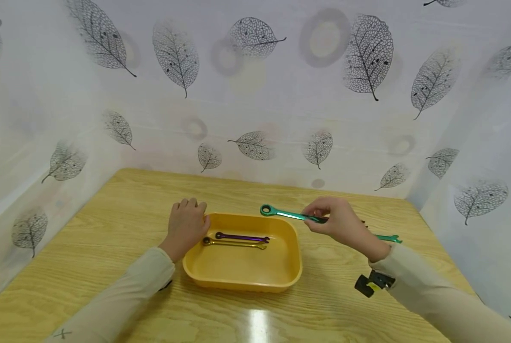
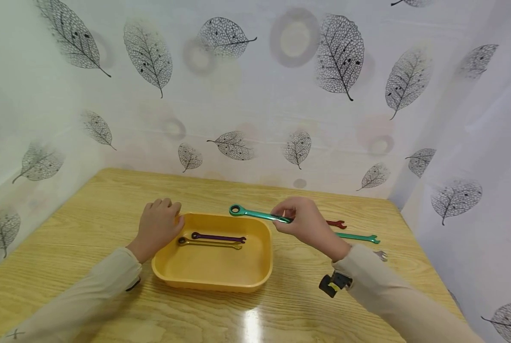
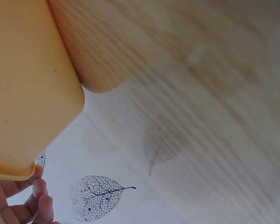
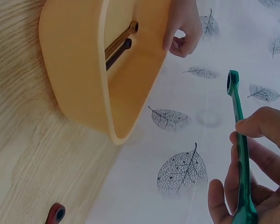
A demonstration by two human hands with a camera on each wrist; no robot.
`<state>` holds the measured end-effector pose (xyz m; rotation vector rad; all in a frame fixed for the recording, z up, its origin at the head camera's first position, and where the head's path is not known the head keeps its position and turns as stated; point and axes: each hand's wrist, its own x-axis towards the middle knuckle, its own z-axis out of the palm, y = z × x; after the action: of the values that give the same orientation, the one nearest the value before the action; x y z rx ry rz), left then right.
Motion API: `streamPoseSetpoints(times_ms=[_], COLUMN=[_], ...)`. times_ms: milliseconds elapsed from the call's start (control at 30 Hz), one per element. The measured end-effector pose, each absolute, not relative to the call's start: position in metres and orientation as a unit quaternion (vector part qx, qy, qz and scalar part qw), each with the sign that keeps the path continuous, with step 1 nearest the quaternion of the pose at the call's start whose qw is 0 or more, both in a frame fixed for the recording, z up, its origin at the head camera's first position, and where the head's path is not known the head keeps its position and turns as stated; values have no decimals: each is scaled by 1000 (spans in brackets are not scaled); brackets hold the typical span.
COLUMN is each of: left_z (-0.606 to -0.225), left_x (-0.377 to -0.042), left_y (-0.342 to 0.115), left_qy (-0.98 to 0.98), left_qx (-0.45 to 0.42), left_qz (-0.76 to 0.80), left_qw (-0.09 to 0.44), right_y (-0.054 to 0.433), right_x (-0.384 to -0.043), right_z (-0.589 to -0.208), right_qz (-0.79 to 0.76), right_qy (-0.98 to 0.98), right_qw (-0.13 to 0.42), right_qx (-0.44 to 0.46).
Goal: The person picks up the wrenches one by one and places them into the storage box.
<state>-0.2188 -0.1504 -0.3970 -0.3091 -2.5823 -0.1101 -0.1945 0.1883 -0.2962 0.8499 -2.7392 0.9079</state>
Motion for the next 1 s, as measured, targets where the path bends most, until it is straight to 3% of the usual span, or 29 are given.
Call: streamPoseSetpoints(times_ms=[1000], left_z=[-398], left_x=[-219], left_y=[-150], left_qy=[-960], left_qx=[-105], left_qz=[-29], left_qw=[257], right_y=[123], right_x=[-207], right_z=[-313], right_qz=[287], right_qy=[-889], right_qw=[17], right_qx=[356])
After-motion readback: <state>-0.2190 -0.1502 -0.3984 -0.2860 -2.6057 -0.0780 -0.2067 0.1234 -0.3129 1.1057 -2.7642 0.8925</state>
